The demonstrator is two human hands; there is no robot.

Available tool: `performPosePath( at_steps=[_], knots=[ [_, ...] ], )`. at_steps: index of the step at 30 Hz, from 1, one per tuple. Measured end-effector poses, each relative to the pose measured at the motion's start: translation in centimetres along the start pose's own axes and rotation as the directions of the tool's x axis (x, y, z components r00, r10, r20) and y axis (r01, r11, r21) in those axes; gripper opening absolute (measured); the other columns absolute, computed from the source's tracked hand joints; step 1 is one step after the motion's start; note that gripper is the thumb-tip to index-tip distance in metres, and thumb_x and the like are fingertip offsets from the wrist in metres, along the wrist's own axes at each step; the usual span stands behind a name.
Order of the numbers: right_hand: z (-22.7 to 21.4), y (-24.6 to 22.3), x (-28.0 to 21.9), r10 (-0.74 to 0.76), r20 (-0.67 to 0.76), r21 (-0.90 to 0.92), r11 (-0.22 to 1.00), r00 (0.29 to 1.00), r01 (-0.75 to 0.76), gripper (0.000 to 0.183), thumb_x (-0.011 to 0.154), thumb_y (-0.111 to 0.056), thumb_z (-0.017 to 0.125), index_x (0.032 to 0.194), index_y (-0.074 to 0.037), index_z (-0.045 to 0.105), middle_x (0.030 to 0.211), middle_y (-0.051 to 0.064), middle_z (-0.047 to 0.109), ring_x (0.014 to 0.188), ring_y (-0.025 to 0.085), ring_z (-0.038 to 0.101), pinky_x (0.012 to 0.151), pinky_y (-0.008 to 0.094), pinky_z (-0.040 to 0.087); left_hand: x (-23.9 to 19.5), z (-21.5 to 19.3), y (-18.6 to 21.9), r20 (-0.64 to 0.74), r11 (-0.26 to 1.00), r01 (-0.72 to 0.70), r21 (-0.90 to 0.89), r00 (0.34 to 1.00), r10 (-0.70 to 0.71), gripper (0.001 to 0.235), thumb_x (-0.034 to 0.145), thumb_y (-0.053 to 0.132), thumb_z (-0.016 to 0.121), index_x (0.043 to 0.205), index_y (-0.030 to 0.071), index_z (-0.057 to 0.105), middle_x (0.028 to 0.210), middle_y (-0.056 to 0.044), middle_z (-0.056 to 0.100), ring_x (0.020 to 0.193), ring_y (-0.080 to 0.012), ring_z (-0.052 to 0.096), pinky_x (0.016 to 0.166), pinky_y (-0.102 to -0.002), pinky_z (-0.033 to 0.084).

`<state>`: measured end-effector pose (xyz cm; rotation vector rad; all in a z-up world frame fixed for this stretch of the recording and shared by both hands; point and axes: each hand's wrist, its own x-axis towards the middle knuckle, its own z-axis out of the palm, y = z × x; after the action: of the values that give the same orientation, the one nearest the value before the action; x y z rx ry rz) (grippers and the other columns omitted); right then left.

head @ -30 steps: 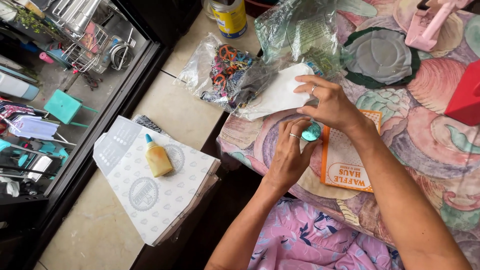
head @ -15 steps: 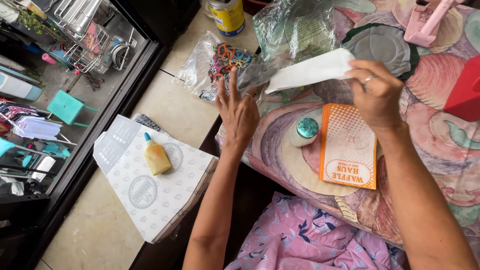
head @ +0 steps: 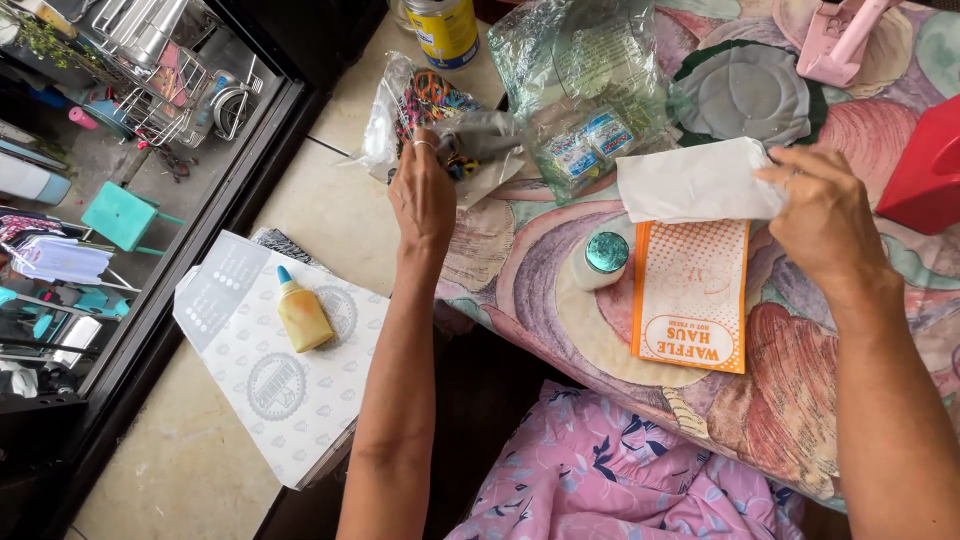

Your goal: The person is organizing various packaging materials on a table, including stacking paper bags, inserting them into clear plastic sleeves, and arranging labels for a food service business.

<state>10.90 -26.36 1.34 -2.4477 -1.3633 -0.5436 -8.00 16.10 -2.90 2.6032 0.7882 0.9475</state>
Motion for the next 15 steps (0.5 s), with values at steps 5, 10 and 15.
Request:
performPosePath(
  at_steps=[5,10,15],
  knots=[
    [-1.5,-8.8,7.4,-0.156,-0.137,0.270,0.944,0.978,0.189,0.046,0.080,0.028,0.050,0.112,0.010,0.079,0.114,0.024,0.076,0.103,0.035,0.069,0.096,0.042,0.060,-0.2,-0.9,0.9,0.045,0.989,-0.116,0.087,0.993,0.112,0.018,0.087,-0.011,0.061,0.094,0.003,0.072,0.101,-0.013,0.059,0.077,-0.0280,0.055,0.049,-0.040,0.044],
    [2.8,-17.3,13.3,-0.311,0.020,0.574,0.782,0.950,0.244,0.052,0.076,0.025,0.041,0.105,0.001,0.077,0.100,0.019,0.075,0.093,0.038,0.073,0.085,0.049,0.058,-0.8,-1.9,2.5,0.332,0.970,-0.111,0.214,0.943,0.034,0.032,0.077,0.000,0.062,0.097,0.016,0.081,0.110,-0.007,0.045,0.096,-0.0231,0.045,0.070,-0.033,0.044],
    [6.7,-19.1,17.5,-0.434,0.310,0.534,0.816,0.846,0.222,0.034,0.095,0.015,0.042,0.090,0.005,0.074,0.089,0.020,0.073,0.084,0.038,0.073,0.078,0.049,0.059,-1.8,-2.8,2.8,0.508,0.994,-0.032,0.102,0.861,-0.024,0.078,0.062,0.027,0.090,0.135,0.016,0.065,0.131,-0.008,0.038,0.115,-0.0319,0.044,0.082,-0.046,0.049]
  ],
)
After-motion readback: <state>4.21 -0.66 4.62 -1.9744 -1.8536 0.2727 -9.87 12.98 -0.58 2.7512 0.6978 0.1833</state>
